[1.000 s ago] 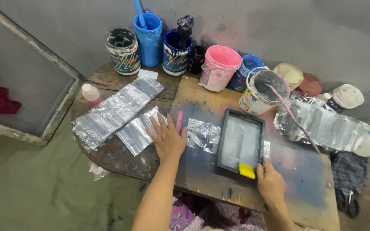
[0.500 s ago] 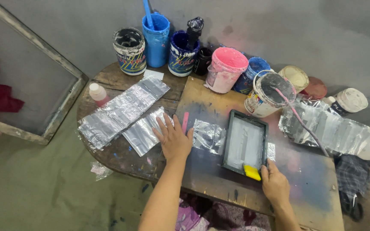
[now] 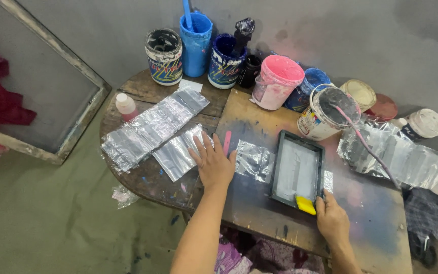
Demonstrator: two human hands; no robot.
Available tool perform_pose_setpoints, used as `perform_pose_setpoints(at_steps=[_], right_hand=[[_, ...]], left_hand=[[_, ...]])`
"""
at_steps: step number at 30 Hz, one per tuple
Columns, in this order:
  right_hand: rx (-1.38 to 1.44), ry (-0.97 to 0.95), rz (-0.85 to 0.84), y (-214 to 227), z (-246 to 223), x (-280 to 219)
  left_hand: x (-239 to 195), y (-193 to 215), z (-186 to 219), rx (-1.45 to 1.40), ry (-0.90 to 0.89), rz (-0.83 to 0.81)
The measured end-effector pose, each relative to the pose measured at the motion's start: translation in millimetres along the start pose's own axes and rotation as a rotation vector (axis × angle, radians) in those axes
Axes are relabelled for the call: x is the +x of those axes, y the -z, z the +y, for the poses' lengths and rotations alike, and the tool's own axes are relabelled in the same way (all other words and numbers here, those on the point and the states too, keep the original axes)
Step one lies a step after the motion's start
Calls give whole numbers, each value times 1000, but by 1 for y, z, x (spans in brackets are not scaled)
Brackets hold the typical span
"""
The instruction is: Organizing small plastic bags into a larger sleeve and using a squeegee on a small frame at a workbench.
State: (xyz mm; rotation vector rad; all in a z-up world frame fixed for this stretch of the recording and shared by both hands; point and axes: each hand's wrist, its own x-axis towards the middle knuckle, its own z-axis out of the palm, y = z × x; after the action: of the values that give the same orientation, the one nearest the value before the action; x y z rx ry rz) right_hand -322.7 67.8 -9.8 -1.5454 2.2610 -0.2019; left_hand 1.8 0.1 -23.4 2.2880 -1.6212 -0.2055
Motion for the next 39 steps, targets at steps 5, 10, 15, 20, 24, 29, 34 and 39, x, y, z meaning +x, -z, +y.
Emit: perform_pose_setpoints(at_steps=[5, 10, 15, 20, 24, 29, 34, 39], right_hand=[[3, -9, 14, 0, -2, -3], [9, -5, 25, -4, 3, 0], [30, 56, 37, -5, 7, 2], [42, 70, 61, -10, 18, 9], [29, 35, 18, 1, 4, 4], [21, 51, 29, -3, 10, 7], [10, 36, 31, -4, 9, 7], [14, 55, 38, -5, 10, 5]], left_hand=[[0, 2, 1, 13, 4, -7], [0, 3, 1, 3, 7, -25], [1, 5, 1, -7, 14, -41], [0, 4, 1, 3, 13, -30], [1, 4, 1, -27, 16, -43], [0, 1, 0, -10, 10, -18], [0, 6, 1, -4, 19, -66], [0, 8, 2, -8, 23, -59]])
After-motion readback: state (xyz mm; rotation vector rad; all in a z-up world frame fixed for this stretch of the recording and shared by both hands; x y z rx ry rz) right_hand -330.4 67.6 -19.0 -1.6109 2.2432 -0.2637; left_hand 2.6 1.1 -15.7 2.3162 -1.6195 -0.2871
